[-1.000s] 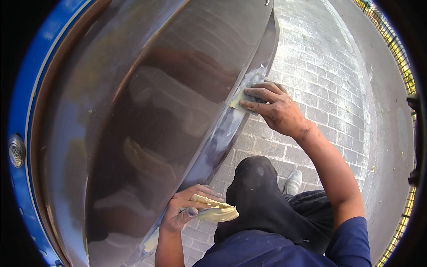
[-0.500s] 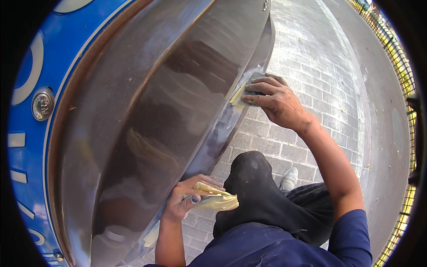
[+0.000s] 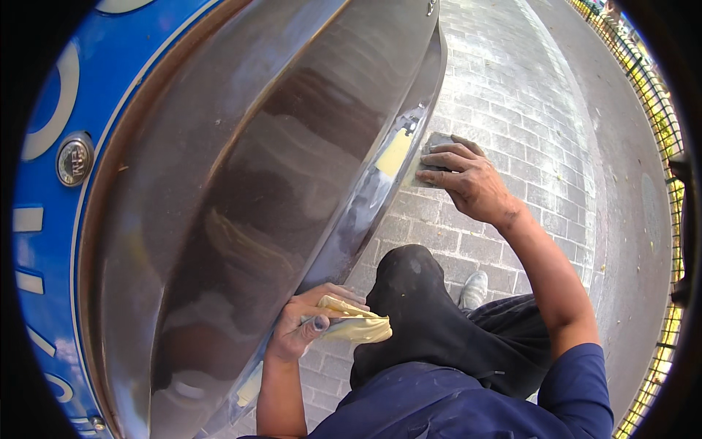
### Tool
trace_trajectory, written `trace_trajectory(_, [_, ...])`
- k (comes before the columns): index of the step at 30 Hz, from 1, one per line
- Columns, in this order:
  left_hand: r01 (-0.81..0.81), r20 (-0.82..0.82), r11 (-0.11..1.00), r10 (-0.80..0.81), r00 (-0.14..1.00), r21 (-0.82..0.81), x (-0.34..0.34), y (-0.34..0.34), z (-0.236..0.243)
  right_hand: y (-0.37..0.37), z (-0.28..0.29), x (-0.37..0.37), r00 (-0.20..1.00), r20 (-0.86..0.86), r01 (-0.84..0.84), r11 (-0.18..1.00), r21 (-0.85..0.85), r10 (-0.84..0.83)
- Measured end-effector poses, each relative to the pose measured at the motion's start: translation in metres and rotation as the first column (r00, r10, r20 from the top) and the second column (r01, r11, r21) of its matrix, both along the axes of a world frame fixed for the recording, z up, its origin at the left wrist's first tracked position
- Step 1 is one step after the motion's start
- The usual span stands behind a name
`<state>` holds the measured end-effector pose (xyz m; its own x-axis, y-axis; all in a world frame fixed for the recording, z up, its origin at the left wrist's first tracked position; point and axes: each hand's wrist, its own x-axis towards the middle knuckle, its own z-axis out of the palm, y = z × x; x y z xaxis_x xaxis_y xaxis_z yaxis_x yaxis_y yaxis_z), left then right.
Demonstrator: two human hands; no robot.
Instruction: The person applies a yellow body filler to the front bumper of a beige car using a spreader, then moves to the rear bumper of a dark gray car and continues applying the filler to smooth the surface.
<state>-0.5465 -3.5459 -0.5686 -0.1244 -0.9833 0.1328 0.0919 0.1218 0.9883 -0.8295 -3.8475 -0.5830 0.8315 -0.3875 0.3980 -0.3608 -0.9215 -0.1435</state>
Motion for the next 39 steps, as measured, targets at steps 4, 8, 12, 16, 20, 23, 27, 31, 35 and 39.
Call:
trace_trajectory(4, [0.007,-0.039,1.0,-0.008,0.999,-0.02,0.0,-0.002,-0.003,-0.011,-0.001,0.007,0.992,0.115,0.049,0.999,-0.014,-0.047])
trace_trajectory(8, [-0.042,-0.02,0.999,0.042,0.999,-0.011,-0.004,-0.002,-0.004,-0.023,-0.013,0.024,0.987,0.146,0.073,0.997,-0.002,-0.072])
trace_trajectory(12, [0.0,-0.028,1.0,-0.001,1.0,-0.016,-0.001,-0.004,-0.003,-0.018,-0.036,0.015,0.985,0.135,0.107,0.994,0.032,-0.111])
trace_trajectory(16, [0.008,-0.021,1.0,-0.008,1.0,-0.001,-0.001,-0.002,0.003,-0.017,-0.015,0.002,0.99,0.094,0.105,0.994,-0.01,-0.103])
trace_trajectory(20, [0.014,0.014,1.0,-0.014,1.0,-0.021,0.002,-0.002,-0.001,-0.019,0.003,0.012,0.993,0.094,0.07,0.997,-0.043,-0.066])
trace_trajectory(23, [0.015,0.004,1.0,-0.015,1.0,0.001,0.001,-0.002,-0.002,-0.018,0.008,0.033,0.998,0.062,-0.002,0.999,-0.048,0.005])
trace_trajectory(27, [0.013,0.005,1.0,-0.013,1.0,0.022,0.001,-0.002,0.0,-0.013,-0.001,0.032,0.997,0.079,0.008,1.0,0.007,-0.009])
trace_trajectory(31, [0.015,0.004,1.0,-0.015,1.0,0.011,0.001,-0.001,-0.001,-0.011,0.005,0.005,0.999,-0.043,0.006,1.0,0.024,-0.005])
trace_trajectory(35, [0.0,-0.014,0.999,0.001,1.0,0.046,0.001,0.001,0.003,-0.011,0.009,-0.002,0.998,-0.02,0.051,0.998,-0.022,-0.051])
trace_trajectory(39, [0.006,-0.024,0.999,-0.006,1.0,0.038,0.0,0.0,0.001,-0.028,0.014,0.016,0.996,0.043,0.076,0.996,-0.049,-0.074])
